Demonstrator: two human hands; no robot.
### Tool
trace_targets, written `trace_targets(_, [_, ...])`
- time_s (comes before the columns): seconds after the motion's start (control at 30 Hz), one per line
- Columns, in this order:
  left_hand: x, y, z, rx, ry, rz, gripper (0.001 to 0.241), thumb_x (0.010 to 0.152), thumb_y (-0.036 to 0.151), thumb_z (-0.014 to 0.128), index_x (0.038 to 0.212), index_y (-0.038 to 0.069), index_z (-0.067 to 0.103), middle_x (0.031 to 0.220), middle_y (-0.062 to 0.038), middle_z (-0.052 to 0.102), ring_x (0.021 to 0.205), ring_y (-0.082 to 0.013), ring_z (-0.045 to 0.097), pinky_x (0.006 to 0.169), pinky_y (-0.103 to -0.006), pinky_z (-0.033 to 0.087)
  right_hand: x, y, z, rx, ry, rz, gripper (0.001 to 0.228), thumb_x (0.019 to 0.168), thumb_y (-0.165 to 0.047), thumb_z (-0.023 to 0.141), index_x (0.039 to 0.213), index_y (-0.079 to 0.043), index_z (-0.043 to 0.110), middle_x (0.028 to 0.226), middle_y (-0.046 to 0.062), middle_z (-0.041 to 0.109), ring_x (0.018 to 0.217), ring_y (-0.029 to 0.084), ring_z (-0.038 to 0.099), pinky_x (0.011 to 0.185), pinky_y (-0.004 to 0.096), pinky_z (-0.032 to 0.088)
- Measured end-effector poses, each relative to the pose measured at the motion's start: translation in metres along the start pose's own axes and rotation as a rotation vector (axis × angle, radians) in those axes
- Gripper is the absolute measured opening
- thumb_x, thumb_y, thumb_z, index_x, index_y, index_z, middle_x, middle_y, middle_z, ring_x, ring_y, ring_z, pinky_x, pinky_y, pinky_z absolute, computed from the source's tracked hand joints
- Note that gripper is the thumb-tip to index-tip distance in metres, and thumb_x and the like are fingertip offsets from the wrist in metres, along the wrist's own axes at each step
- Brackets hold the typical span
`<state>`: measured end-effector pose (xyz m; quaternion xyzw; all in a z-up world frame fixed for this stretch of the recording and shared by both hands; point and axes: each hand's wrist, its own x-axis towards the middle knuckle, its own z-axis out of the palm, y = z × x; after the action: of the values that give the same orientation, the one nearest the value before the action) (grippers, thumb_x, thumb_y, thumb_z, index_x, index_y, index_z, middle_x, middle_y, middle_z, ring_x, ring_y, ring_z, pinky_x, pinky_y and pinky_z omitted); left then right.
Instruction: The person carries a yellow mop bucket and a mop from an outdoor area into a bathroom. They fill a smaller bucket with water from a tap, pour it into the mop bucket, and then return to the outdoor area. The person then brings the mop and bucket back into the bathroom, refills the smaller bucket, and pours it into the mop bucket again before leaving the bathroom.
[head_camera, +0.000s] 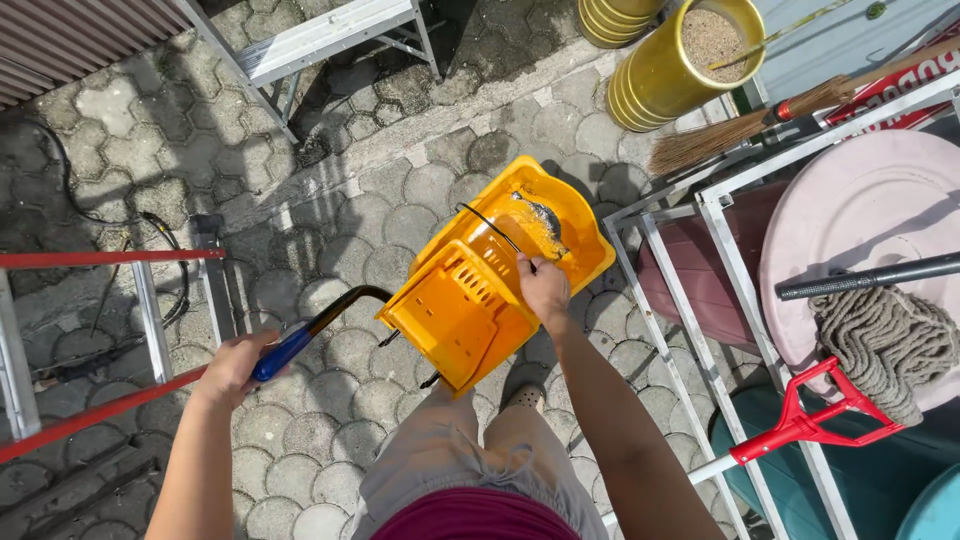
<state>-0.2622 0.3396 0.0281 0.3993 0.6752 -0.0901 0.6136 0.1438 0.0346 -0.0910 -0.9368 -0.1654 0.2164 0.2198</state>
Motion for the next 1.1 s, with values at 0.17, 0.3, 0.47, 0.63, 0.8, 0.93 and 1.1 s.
trace_targets(0.17, [0.007,-0.034,0.032,-0.193,-0.423,-0.189,0.017,0.095,0.016,0.064,0.101,0.001,0.059,0.084,-0.01,0.069,0.053,-0.0072,0.053,0.044,-0.0217,0.046,0.049,-0.068,-0.035,-0.103,-0.088,-0.115,0.05,0.099,-0.056,0.054,0.098,-0.009,0.073,0.088,0.022,0.072,0.088,0.047,0.068,0.079,0.056,0.053])
trace_targets(0.3, [-0.016,-0.025,0.111,-0.407,-0.467,-0.191,0.015,0.093,0.011,0.069,0.095,0.005,0.056,0.072,0.0,0.054,0.053,-0.0039,0.047,0.041,-0.018,0.041,0.122,-0.104,-0.077,-0.167,-0.086,-0.244,0.05,0.097,-0.056,0.056,0.099,-0.009,0.072,0.088,0.022,0.072,0.088,0.046,0.068,0.078,0.056,0.053])
trace_targets(0.47, [-0.05,0.018,0.217,-0.648,-0.467,-0.219,0.015,0.093,0.013,0.07,0.093,0.008,0.056,0.072,0.001,0.052,0.054,-0.0043,0.045,0.042,-0.018,0.039,0.227,-0.135,-0.126,-0.214,-0.066,-0.475,0.047,0.099,-0.053,0.058,0.099,-0.008,0.072,0.085,0.02,0.073,0.086,0.042,0.07,0.079,0.052,0.055])
trace_targets(0.63, [-0.01,0.081,0.325,-0.838,-0.548,-0.208,0.022,0.096,0.018,0.072,0.092,0.005,0.054,0.072,0.001,0.049,0.054,-0.0056,0.046,0.044,-0.0188,0.041,0.35,-0.183,-0.172,-0.301,-0.084,-0.675,0.045,0.097,-0.052,0.061,0.099,-0.009,0.074,0.086,0.018,0.074,0.086,0.04,0.071,0.079,0.051,0.056])
trace_targets(0.8, [0.002,0.198,0.378,-0.877,-0.462,-0.181,0.017,0.096,0.015,0.069,0.093,0.008,0.054,0.073,0.001,0.05,0.055,-0.0055,0.045,0.044,-0.0213,0.04,0.466,-0.231,-0.206,-0.413,-0.206,-0.684,0.046,0.097,-0.053,0.059,0.101,-0.011,0.076,0.087,0.017,0.075,0.088,0.04,0.071,0.08,0.052,0.055])
trace_targets(0.93, [0.026,0.273,0.415,-0.966,-0.476,-0.111,0.017,0.096,0.013,0.068,0.093,0.006,0.053,0.074,-0.002,0.051,0.056,-0.0085,0.046,0.044,-0.0225,0.039,0.545,-0.278,-0.229,-0.406,-0.231,-0.696,0.047,0.097,-0.054,0.057,0.103,-0.012,0.075,0.088,0.017,0.076,0.089,0.04,0.071,0.081,0.052,0.056])
trace_targets(1.1, [0.092,0.383,0.433,-1.014,-0.467,-0.141,0.015,0.096,0.012,0.067,0.096,0.005,0.054,0.075,-0.004,0.051,0.057,-0.0096,0.046,0.046,-0.0243,0.04,0.657,-0.35,-0.233,-0.491,-0.318,-0.64,0.049,0.099,-0.055,0.053,0.108,-0.011,0.073,0.09,0.018,0.075,0.091,0.039,0.071,0.082,0.053,0.056])
